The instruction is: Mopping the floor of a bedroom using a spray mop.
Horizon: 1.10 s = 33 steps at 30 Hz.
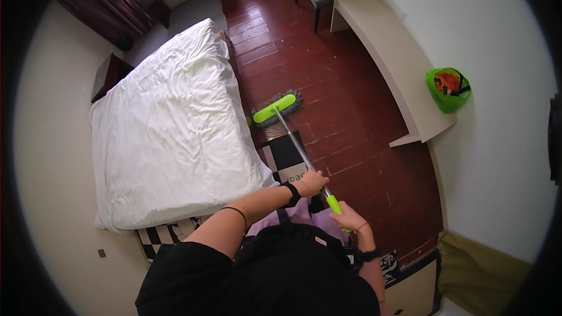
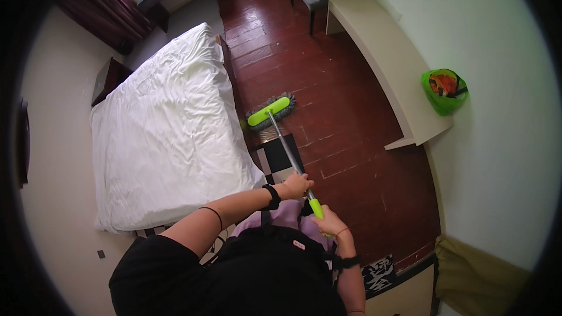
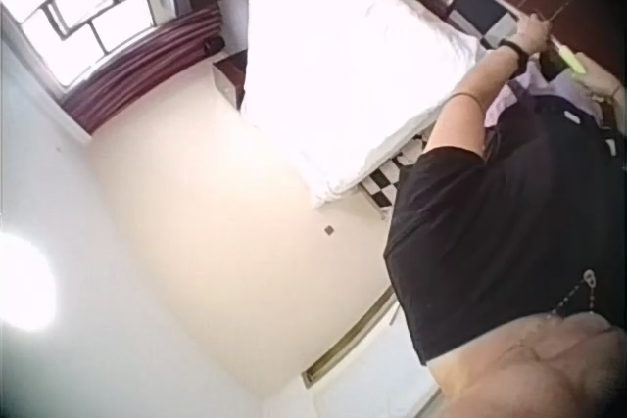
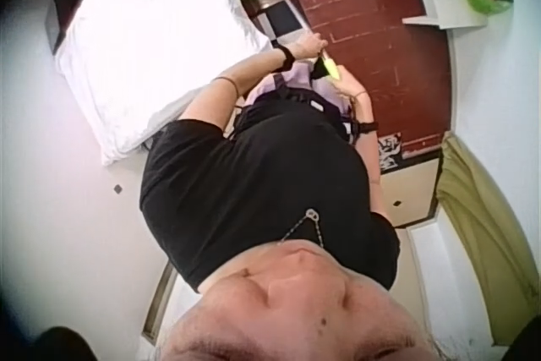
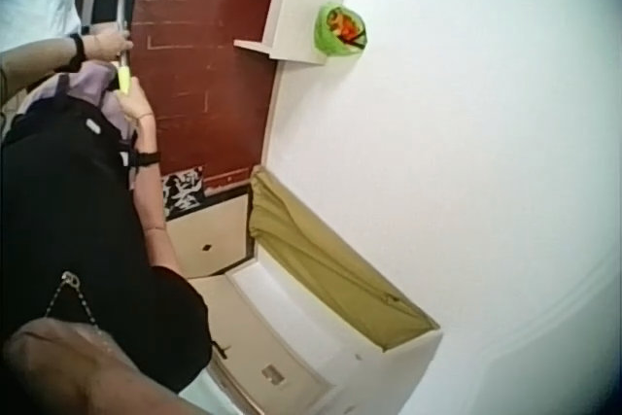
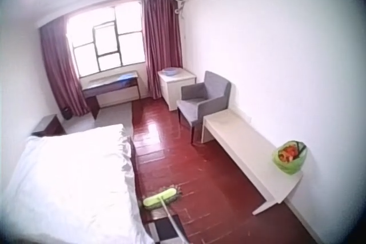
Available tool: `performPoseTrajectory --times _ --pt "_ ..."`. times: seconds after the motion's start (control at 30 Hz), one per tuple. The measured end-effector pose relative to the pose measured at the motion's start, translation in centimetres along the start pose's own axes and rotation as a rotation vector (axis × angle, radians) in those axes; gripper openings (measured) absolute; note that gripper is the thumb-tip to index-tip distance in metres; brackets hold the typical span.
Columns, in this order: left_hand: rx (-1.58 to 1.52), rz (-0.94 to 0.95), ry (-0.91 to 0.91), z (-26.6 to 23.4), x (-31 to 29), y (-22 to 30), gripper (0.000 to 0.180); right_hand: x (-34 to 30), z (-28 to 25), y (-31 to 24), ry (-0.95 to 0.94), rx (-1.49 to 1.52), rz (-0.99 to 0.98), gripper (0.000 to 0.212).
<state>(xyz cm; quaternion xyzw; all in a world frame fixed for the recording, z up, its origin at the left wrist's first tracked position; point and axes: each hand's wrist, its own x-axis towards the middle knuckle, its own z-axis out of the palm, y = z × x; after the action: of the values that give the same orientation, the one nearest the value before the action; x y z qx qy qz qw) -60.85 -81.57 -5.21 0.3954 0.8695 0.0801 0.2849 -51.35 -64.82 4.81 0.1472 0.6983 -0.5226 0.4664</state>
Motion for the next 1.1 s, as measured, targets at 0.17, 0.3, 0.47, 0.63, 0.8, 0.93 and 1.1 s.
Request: performPoseTrajectory --times 0.17,0.3,0.47,0.63,0.8,0.93,1.1 --pt "-0.018 0.09 0.059 -1.6 2.6 4.8 0.015 -5.6 -3.9 0.1 0.095 -0.201 -0.101 0.046" --pt "0.042 0.158 -0.026 -3.8 4.9 7.7 0.014 -8.4 -7.2 -0.2 0.207 -0.38 -0.328 0.054" --pt "-0.086 0.105 0.12 -5.1 8.7 5.6 0.009 -4.5 -12.1 -0.9 0.174 -0.243 -0.273 0.06" --pt "-0.089 -0.227 0.074 -8.5 13.2 1.9 0.026 1.8 -16.0 -4.4 0.073 0.205 -0.179 0.059" --pt "-0.105 -0.275 0.195 -12.3 18.5 2.4 0.032 6.1 -19.8 -6.3 0.163 0.401 -0.203 0.057" --pt "-0.04 -0.164 0.101 -14.3 22.6 3.4 0.028 7.7 -22.8 -5.8 0.248 0.618 -0.13 0.055" --pt "0.043 0.111 0.256 -13.7 26.3 4.5 0.016 6.2 -25.1 -4.9 0.103 0.603 -0.172 0.048"
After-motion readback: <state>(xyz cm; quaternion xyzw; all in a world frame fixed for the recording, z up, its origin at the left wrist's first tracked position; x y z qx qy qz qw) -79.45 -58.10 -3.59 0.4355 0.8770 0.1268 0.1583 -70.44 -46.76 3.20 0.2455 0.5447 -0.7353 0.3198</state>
